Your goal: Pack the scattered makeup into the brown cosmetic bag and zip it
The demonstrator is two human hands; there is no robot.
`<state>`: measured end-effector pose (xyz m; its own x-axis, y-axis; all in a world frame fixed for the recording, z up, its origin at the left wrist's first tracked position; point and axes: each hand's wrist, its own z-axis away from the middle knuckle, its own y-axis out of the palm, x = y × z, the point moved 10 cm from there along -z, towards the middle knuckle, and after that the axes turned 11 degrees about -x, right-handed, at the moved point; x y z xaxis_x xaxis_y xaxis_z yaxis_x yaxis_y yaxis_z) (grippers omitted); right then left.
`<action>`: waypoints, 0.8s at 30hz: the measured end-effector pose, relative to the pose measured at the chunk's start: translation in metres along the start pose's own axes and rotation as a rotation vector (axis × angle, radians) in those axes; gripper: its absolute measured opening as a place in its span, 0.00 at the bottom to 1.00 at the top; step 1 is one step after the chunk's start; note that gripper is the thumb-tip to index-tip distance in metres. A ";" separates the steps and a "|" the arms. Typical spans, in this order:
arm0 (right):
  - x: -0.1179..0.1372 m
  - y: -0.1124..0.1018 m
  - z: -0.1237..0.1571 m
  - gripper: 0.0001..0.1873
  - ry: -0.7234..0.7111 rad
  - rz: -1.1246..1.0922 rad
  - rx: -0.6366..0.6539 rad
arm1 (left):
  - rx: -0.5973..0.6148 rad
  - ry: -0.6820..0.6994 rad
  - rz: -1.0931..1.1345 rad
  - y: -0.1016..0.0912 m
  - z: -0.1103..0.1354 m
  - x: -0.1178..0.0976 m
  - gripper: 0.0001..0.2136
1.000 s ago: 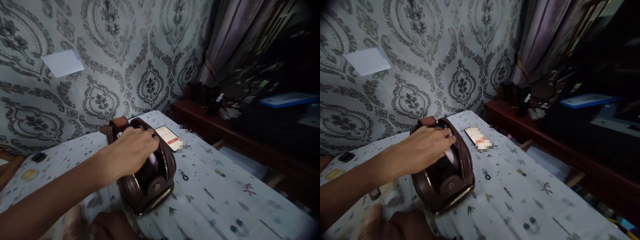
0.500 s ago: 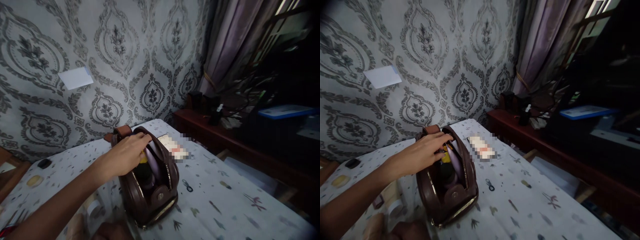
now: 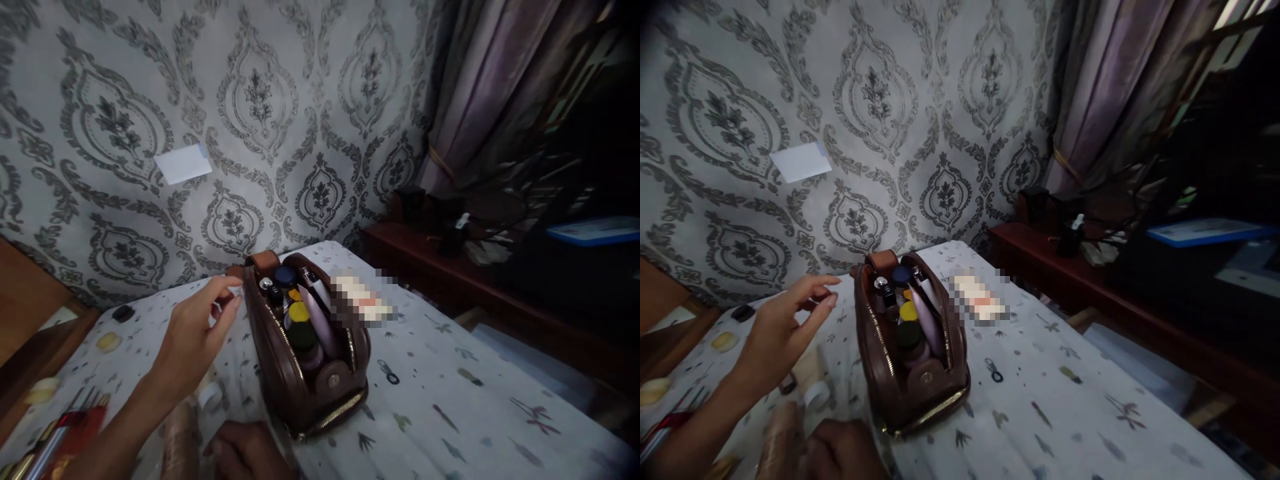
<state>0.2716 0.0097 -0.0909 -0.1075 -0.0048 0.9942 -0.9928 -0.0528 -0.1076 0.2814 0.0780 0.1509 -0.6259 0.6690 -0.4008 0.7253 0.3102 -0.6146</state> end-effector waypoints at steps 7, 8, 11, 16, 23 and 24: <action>0.021 -0.010 0.004 0.23 -0.080 -0.072 0.036 | -0.069 -0.397 0.119 -0.040 0.072 0.099 0.14; 0.021 -0.009 0.005 0.24 -0.088 -0.090 0.045 | -0.099 -0.434 0.124 -0.049 0.082 0.113 0.14; 0.022 -0.006 0.004 0.27 -0.089 -0.133 0.069 | -0.230 -0.534 0.140 -0.083 0.111 0.152 0.14; 0.028 -0.001 0.003 0.29 -0.104 -0.122 0.104 | -0.442 -0.671 0.088 -0.131 0.155 0.205 0.14; 0.041 -0.001 0.009 0.24 -0.127 -0.085 0.102 | -0.389 -0.650 -0.055 -0.128 0.203 0.222 0.11; 0.046 0.003 0.014 0.22 -0.155 -0.061 0.121 | -0.362 -0.640 -0.076 -0.124 0.207 0.222 0.10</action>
<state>0.2644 -0.0044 -0.0458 -0.0287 -0.1514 0.9881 -0.9826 -0.1774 -0.0557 -0.0070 0.0479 -0.0026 -0.6426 0.1460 -0.7522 0.6533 0.6173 -0.4383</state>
